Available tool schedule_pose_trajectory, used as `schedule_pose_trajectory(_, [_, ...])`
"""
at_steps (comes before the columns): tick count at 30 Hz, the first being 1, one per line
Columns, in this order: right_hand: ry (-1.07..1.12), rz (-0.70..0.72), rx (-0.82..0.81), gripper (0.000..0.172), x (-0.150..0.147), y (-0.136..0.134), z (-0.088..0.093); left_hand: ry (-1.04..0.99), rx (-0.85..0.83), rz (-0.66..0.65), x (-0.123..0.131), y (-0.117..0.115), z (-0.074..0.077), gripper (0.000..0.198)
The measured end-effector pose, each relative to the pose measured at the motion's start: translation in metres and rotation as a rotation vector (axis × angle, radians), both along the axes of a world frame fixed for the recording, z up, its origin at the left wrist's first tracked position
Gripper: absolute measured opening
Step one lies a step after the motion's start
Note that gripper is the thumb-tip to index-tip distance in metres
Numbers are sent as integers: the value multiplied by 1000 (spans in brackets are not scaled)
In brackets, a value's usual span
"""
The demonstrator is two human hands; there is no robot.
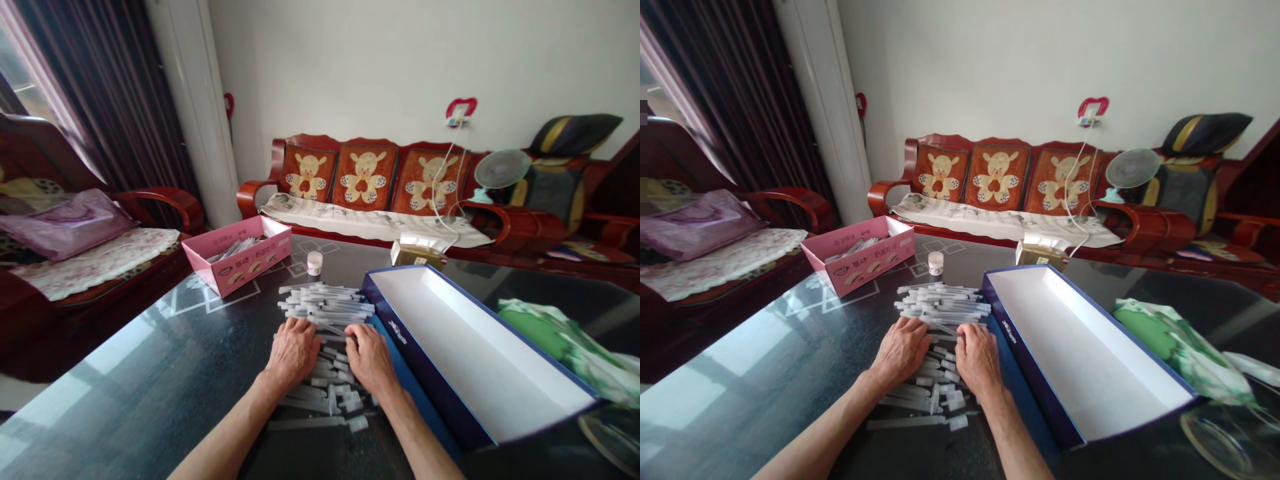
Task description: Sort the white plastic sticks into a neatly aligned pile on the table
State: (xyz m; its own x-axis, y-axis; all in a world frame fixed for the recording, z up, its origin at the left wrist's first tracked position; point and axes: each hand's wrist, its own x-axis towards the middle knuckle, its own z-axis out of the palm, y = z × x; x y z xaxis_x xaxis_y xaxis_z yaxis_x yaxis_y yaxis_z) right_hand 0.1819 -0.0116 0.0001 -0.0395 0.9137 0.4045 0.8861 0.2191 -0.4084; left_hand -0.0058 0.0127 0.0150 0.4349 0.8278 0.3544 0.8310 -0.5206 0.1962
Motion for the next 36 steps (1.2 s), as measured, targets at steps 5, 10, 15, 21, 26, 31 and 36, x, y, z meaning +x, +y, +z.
schedule_pose_trajectory(5, [41,21,36,15,3,2,-3,-37,46,18,-1,2,-5,22])
schedule_pose_trajectory(10, [105,39,68,16,6,3,-1,-69,124,85,-3,4,-7,30])
schedule_pose_trajectory(15, [174,85,132,16,2,2,7,-205,320,83,-4,3,-1,18])
schedule_pose_trajectory(21, [501,216,63,9,-15,-2,18,-155,343,-172,2,-6,8,28])
schedule_pose_trajectory(26, [877,192,-144,23,-18,-6,24,-228,329,-195,1,-4,5,26])
schedule_pose_trajectory(31, [1165,186,-211,31,-18,-6,20,-244,332,-138,-1,-1,4,26])
schedule_pose_trajectory(36, [1056,96,-232,32,-27,-6,23,-194,326,-106,4,-7,7,29])
